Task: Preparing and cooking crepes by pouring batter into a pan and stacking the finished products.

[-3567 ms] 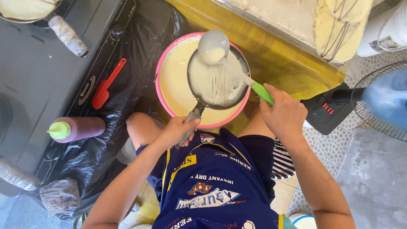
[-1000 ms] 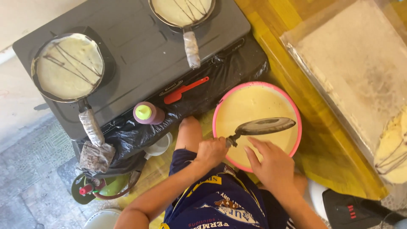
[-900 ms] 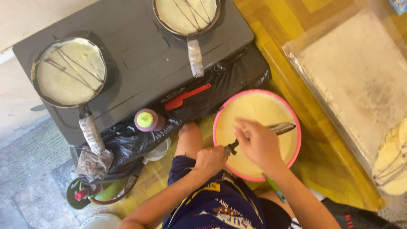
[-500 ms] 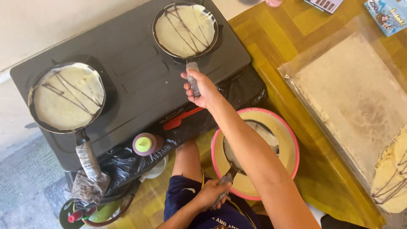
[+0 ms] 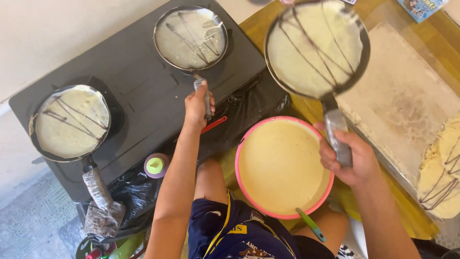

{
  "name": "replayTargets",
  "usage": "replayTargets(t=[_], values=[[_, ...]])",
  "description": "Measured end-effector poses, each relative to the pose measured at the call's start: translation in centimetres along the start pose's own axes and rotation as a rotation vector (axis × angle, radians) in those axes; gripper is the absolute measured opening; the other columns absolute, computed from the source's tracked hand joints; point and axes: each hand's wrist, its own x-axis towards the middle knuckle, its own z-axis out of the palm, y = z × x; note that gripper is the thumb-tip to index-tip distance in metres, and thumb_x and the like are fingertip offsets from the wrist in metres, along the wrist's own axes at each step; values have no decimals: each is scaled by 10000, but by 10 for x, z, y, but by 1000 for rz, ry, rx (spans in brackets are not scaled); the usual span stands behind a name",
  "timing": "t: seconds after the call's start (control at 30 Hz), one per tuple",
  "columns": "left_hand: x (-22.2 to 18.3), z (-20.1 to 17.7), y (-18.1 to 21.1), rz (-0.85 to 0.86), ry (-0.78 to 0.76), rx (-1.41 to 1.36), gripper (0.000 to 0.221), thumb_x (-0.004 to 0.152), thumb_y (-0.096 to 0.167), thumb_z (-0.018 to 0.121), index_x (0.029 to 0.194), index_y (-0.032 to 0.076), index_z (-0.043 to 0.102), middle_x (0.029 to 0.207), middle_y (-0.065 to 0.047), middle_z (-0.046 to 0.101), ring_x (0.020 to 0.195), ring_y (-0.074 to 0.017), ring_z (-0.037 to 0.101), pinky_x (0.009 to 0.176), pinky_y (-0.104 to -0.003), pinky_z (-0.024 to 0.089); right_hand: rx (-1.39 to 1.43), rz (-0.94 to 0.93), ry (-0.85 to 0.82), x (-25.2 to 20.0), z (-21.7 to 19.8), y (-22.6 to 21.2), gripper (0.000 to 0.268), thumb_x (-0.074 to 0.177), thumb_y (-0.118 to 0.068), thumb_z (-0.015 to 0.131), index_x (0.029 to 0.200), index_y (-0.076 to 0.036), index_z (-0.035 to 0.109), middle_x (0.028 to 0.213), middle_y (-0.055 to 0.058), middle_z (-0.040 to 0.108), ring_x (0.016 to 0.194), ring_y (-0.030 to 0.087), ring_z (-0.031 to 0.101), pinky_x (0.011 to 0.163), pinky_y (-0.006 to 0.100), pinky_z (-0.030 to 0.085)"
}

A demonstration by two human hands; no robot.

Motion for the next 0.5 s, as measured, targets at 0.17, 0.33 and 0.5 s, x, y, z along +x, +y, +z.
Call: replayTargets(t=[0.17, 0.33, 0.5], values=[[26, -12, -10, -101, 6, -4, 397, 982, 417, 638, 807, 65, 585, 585, -81, 564, 404, -186, 450, 396, -329, 362, 258, 32, 91, -89, -57, 65, 535, 958, -281, 561, 1400, 18, 523, 599, 59, 482, 400, 141, 417, 372, 276, 312], [72, -53, -20, -141, -191, -22, 568, 948, 648, 574, 931, 96, 710, 647, -87, 630, 466, -186, 619, 414, -264, 532, 571, -115, 77, -139, -85, 132, 626, 927, -250, 524, 1484, 34, 477, 612, 44, 458, 411, 141, 448, 413, 274, 373], [35, -87, -3, -131, -161, 254, 1025, 883, 936, 428, 1330, 26, 277, 1290, -284, 364, 1152, -450, 428, 972, -530, 487, 649, -200, 449, -191, -135, 128, 569, 907, -211, 567, 1429, 5, 497, 946, 43, 561, 693, 88, 586, 543, 225, 496]])
